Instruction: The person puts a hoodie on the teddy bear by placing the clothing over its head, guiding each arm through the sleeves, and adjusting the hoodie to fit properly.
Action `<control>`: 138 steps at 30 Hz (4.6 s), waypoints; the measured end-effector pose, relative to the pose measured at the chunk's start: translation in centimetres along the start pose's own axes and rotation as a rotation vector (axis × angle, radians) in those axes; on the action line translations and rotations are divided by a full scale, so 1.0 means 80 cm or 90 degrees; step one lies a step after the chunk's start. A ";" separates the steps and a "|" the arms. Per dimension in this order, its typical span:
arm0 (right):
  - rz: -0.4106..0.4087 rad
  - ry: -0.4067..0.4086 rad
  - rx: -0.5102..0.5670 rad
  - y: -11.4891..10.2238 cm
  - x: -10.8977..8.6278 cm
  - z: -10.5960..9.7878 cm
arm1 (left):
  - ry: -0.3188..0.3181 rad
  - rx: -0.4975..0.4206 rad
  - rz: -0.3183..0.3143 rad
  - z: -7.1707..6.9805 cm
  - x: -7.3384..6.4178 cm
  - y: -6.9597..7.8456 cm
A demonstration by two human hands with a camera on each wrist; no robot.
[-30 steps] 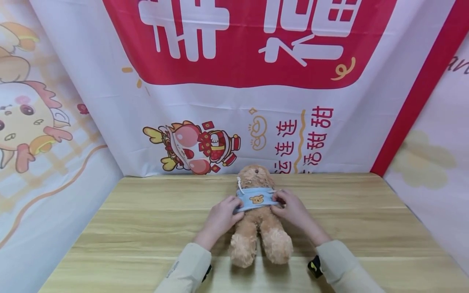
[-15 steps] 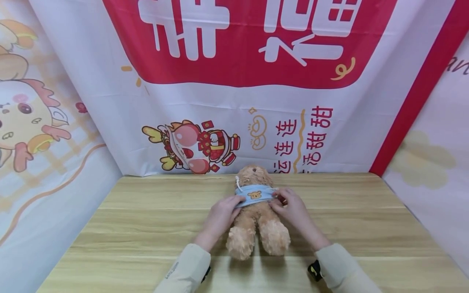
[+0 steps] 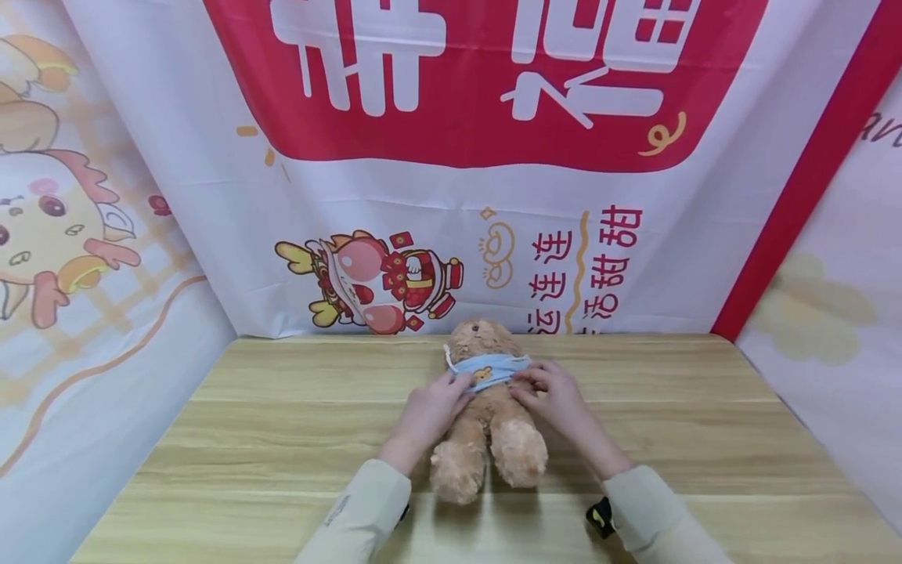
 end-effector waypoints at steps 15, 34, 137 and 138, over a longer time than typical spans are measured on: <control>-0.026 -0.014 -0.015 0.003 -0.001 0.004 | 0.013 -0.103 0.052 0.000 0.009 0.013; 0.023 -0.143 0.047 0.016 -0.004 0.000 | -0.189 -0.188 -0.042 0.015 0.005 0.012; -0.031 -0.114 0.104 0.026 -0.024 -0.011 | -0.115 0.020 -0.009 0.008 0.005 0.038; -0.008 -0.110 0.101 0.029 -0.023 -0.012 | -0.112 0.022 -0.005 0.008 0.005 0.038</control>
Point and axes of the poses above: each hand's wrist, its own x-axis towards the middle knuckle, its own z-axis out of the palm, y = z × x, the point moved 6 cm from there along x, towards the middle knuckle, and after that the axes turned 9 degrees about -y, right-handed, at the moved point
